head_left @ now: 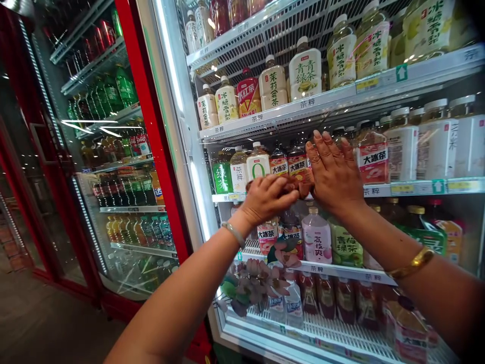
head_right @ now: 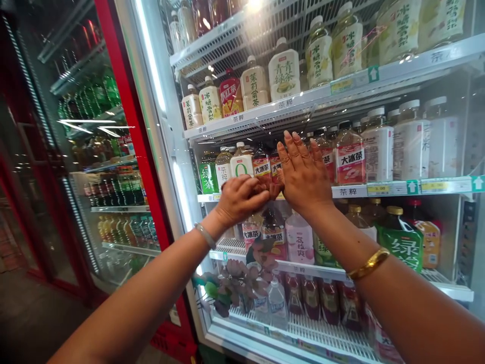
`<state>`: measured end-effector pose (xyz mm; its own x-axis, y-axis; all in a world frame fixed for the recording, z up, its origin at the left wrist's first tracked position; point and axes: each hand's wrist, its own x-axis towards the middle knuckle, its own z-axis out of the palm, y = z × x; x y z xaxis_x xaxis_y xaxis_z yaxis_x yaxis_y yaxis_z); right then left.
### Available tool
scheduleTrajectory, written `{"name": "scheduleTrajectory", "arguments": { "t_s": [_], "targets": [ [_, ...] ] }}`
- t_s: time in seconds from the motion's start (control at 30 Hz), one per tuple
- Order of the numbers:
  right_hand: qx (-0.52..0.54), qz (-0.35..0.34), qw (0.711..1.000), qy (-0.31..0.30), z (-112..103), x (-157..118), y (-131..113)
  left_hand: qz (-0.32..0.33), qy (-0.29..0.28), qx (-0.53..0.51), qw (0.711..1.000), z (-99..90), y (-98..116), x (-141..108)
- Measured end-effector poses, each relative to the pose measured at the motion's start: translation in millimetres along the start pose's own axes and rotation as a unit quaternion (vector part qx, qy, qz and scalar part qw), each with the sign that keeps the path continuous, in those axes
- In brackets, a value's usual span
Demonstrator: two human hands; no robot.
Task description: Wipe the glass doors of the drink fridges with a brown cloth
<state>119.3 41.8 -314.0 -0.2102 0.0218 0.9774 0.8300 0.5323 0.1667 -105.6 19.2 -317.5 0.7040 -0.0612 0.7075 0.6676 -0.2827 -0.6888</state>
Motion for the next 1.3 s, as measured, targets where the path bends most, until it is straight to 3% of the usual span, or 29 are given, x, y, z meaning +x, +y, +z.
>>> {"name": "scheduleTrajectory", "arguments": {
  "t_s": [0.03,0.1,0.17,0.2,0.27,0.33,0.37,0.43,0.5,0.53,0.6,0.67,0.73,0.8,0.87,0.97,1.03,1.07,1.13,1.17,1.2,1.23,1.27,1.3],
  "targets": [
    [0.001,0.002,1.0,-0.001,-0.1,0.2,-0.1,-0.035,-0.015,-0.005,0.999,-3.1,-16.1,2.5],
    [0.005,0.002,1.0,-0.005,0.1,0.5,-0.2,-0.184,0.018,0.026,0.982,-6.9,-42.5,10.9],
    [0.007,0.0,1.0,-0.007,0.8,0.8,-0.2,-0.324,0.086,0.071,0.939,-4.6,-46.2,17.8],
    [0.007,-0.001,1.0,-0.006,1.2,0.8,-0.1,-0.358,0.112,0.084,0.923,-1.1,-37.9,18.8],
    [0.004,-0.003,1.0,-0.002,2.0,0.6,0.8,-0.345,0.132,0.075,0.926,8.2,-9.2,14.4],
    [-0.003,-0.009,1.0,0.001,2.3,-0.3,3.0,-0.193,0.109,0.032,0.975,15.4,17.0,3.5],
    [-0.008,-0.013,1.0,0.003,2.1,-1.1,4.4,-0.14,0.096,0.021,0.985,16.4,22.5,-2.7],
    [-0.018,-0.02,1.0,0.005,1.1,-2.6,6.8,-0.04,0.051,0.001,0.998,11.9,12.9,-12.4],
    [-0.019,-0.018,1.0,0.002,0.9,-2.1,6.1,-0.013,-0.009,-0.006,1.0,2.0,-16.6,-14.7],
    [-0.015,-0.017,1.0,0.0,1.8,-0.3,3.7,-0.044,-0.02,-0.002,0.999,-2.9,-32.7,-12.5],
    [-0.005,-0.022,1.0,-0.007,6.9,8.0,-6.6,-0.174,0.008,0.029,0.984,-8.3,-53.9,-3.0],
    [0.001,-0.033,0.999,-0.013,16.5,22.6,-23.1,-0.327,0.082,0.068,0.939,-5.6,-51.8,7.7],
    [0.009,-0.045,0.999,-0.024,27.9,40.4,-41.8,-0.417,0.14,0.089,0.894,1.6,-31.9,10.8],
    [0.02,-0.073,0.996,-0.046,37.5,55.5,-57.4,-0.389,0.12,0.077,0.91,4.8,-12.4,0.8],
    [0.029,-0.101,0.992,-0.069,43.0,63.2,-67.1,-0.269,0.04,0.035,0.962,-2.4,-10.6,-19.5],
    [0.036,-0.103,0.991,-0.079,45.1,62.0,-72.5,-0.134,-0.051,-0.028,0.989,-29.1,-47.0,-45.9],
    [0.039,-0.091,0.992,-0.078,45.0,58.4,-73.9,-0.105,-0.084,-0.047,0.99,-45.5,-80.0,-46.5],
    [0.04,-0.086,0.993,-0.077,45.2,57.0,-74.5,-0.12,-0.088,-0.041,0.988,-50.0,-92.2,-40.9],
    [0.042,-0.08,0.993,-0.072,45.9,55.5,-75.6,-0.237,-0.046,0.013,0.97,-49.4,-99.3,-23.1],
    [0.042,-0.08,0.994,-0.069,46.3,55.3,-75.9,-0.303,-0.013,0.045,0.952,-45.0,-92.8,-14.1],
    [0.042,-0.08,0.994,-0.067,46.7,55.2,-76.0,-0.391,0.037,0.084,0.916,-38.8,-80.6,-7.2],
    [0.041,-0.081,0.994,-0.065,47.0,55.1,-75.8,-0.437,0.057,0.104,0.892,-32.0,-64.4,-3.6],
    [0.039,-0.084,0.994,-0.063,47.1,54.9,-75.4,-0.424,0.049,0.103,0.898,-25.6,-46.8,-4.0],
    [0.036,-0.088,0.993,-0.063,47.0,54.7,-74.8,-0.372,0.029,0.091,0.923,-20.5,-30.6,-8.1]
  ]
}}
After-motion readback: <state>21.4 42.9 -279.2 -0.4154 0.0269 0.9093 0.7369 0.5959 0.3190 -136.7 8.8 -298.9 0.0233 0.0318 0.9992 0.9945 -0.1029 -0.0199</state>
